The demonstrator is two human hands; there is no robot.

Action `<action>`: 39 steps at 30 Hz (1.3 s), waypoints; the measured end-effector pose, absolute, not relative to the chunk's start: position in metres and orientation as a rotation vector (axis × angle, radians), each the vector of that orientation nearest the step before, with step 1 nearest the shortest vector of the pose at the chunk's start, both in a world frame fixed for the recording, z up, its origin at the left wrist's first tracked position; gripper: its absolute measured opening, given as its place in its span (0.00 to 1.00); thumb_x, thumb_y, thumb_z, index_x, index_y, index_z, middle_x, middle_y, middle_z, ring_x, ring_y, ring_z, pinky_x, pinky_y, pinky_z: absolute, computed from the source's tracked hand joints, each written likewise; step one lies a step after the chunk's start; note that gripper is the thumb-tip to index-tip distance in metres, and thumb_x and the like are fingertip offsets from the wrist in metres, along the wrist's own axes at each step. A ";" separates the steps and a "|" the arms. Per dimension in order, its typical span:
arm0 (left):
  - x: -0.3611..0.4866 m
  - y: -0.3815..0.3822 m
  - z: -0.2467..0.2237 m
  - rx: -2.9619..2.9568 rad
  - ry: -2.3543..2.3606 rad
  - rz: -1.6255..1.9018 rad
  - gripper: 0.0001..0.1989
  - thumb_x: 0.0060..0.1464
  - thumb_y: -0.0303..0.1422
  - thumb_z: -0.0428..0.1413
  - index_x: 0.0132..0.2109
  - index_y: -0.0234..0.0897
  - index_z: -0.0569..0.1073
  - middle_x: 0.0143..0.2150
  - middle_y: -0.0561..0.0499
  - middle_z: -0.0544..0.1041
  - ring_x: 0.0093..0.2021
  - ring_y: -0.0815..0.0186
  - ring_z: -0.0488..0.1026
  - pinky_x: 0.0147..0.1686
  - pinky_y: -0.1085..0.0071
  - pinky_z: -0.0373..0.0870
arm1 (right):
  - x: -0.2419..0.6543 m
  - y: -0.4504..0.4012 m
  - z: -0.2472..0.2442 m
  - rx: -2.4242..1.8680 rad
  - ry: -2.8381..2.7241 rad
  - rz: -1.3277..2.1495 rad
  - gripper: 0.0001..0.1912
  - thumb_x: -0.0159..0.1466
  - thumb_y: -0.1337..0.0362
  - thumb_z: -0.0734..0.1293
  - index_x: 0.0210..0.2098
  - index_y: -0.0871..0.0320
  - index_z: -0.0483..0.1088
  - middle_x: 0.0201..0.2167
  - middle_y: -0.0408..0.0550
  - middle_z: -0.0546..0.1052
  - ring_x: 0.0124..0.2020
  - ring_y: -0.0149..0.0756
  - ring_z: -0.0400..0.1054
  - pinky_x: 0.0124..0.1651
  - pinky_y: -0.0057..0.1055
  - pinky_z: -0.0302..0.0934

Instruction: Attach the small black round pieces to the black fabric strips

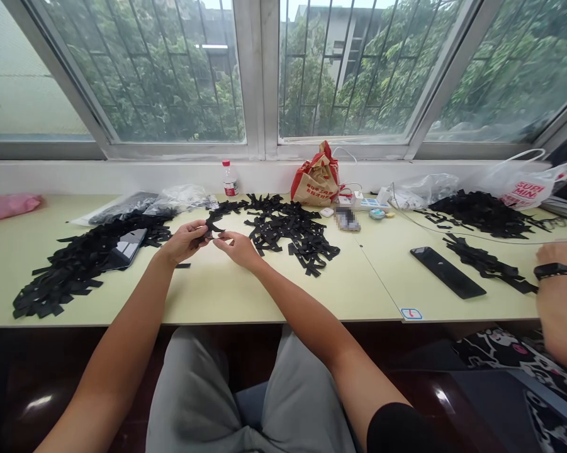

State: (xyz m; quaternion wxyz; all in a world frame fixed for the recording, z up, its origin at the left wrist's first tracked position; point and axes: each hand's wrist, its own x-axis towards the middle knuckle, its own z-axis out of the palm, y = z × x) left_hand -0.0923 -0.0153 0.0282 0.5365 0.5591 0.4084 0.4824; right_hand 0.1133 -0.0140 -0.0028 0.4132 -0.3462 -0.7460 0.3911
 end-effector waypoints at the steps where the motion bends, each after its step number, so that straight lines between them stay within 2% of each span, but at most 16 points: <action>1: -0.090 -0.016 0.029 1.329 0.950 1.118 0.18 0.48 0.42 0.67 0.40 0.35 0.74 0.31 0.49 0.74 0.29 0.69 0.70 0.27 0.72 0.64 | 0.113 -0.014 -0.002 -0.822 -1.828 1.113 0.20 0.65 0.48 0.65 0.46 0.57 0.75 0.41 0.47 0.78 0.30 0.29 0.66 0.34 0.27 0.62; 5: -0.085 -0.017 0.027 1.296 0.904 1.091 0.17 0.48 0.40 0.68 0.38 0.34 0.74 0.31 0.50 0.74 0.29 0.70 0.70 0.28 0.74 0.64 | 0.113 -0.011 -0.003 -0.680 -1.638 1.495 0.21 0.61 0.47 0.69 0.38 0.60 0.75 0.34 0.48 0.78 0.25 0.27 0.64 0.25 0.26 0.59; 8: -0.084 -0.014 0.024 1.247 0.870 1.135 0.15 0.48 0.38 0.69 0.37 0.34 0.74 0.31 0.51 0.73 0.29 0.71 0.69 0.29 0.76 0.65 | 0.115 -0.009 -0.005 -0.686 -1.504 1.589 0.20 0.55 0.49 0.74 0.34 0.61 0.75 0.29 0.46 0.76 0.23 0.27 0.65 0.27 0.27 0.62; 11: -0.085 -0.012 0.024 1.170 0.814 1.195 0.14 0.49 0.36 0.68 0.36 0.33 0.74 0.30 0.51 0.73 0.27 0.74 0.67 0.26 0.77 0.64 | 0.115 -0.008 -0.005 -0.709 -1.413 1.613 0.19 0.53 0.52 0.76 0.33 0.61 0.75 0.26 0.46 0.75 0.23 0.27 0.65 0.29 0.28 0.64; 15: -0.085 -0.013 0.027 1.117 0.771 1.242 0.13 0.49 0.32 0.68 0.35 0.33 0.73 0.31 0.51 0.73 0.25 0.76 0.65 0.23 0.79 0.61 | 0.116 -0.011 0.000 -0.684 -1.375 1.667 0.18 0.54 0.54 0.76 0.35 0.61 0.74 0.28 0.46 0.75 0.26 0.30 0.67 0.31 0.30 0.66; 18: -0.083 -0.015 0.027 1.147 0.791 1.157 0.13 0.50 0.34 0.68 0.36 0.33 0.73 0.27 0.51 0.72 0.24 0.75 0.66 0.24 0.79 0.62 | 0.118 -0.016 0.003 -0.553 -1.437 1.833 0.18 0.57 0.52 0.74 0.37 0.60 0.74 0.35 0.48 0.76 0.32 0.34 0.71 0.36 0.33 0.69; 21: -0.080 -0.017 0.027 1.196 0.801 1.073 0.13 0.51 0.36 0.67 0.36 0.34 0.73 0.25 0.52 0.71 0.24 0.73 0.67 0.24 0.77 0.64 | 0.119 -0.021 0.005 -0.467 -1.472 1.935 0.19 0.58 0.52 0.74 0.38 0.60 0.73 0.37 0.48 0.74 0.34 0.34 0.72 0.40 0.34 0.68; 24: -0.079 -0.019 0.028 1.202 0.792 1.061 0.13 0.51 0.36 0.67 0.36 0.34 0.73 0.26 0.52 0.71 0.24 0.73 0.67 0.26 0.77 0.66 | 0.119 -0.022 0.007 -0.447 -1.421 1.981 0.19 0.57 0.52 0.75 0.36 0.60 0.72 0.32 0.45 0.72 0.30 0.31 0.69 0.37 0.31 0.65; 28: -0.078 -0.020 0.029 1.190 0.761 1.033 0.13 0.51 0.35 0.67 0.35 0.34 0.72 0.27 0.51 0.72 0.24 0.74 0.66 0.24 0.79 0.63 | 0.119 -0.020 0.008 -0.402 -1.306 2.080 0.18 0.57 0.53 0.75 0.33 0.59 0.69 0.28 0.42 0.69 0.27 0.28 0.63 0.31 0.28 0.60; 34: -0.081 -0.016 0.022 1.209 0.714 1.027 0.12 0.52 0.35 0.67 0.38 0.33 0.74 0.28 0.51 0.72 0.24 0.75 0.65 0.23 0.79 0.61 | 0.121 -0.018 0.009 -0.396 -1.273 2.137 0.15 0.59 0.55 0.73 0.35 0.61 0.71 0.27 0.42 0.68 0.26 0.26 0.59 0.28 0.25 0.55; 39: -0.081 -0.015 0.022 1.198 0.707 1.064 0.12 0.51 0.35 0.67 0.38 0.33 0.74 0.29 0.51 0.72 0.23 0.76 0.64 0.24 0.79 0.62 | 0.122 -0.020 0.010 -0.430 -1.323 2.142 0.10 0.60 0.60 0.71 0.35 0.61 0.70 0.28 0.44 0.68 0.26 0.26 0.58 0.29 0.25 0.55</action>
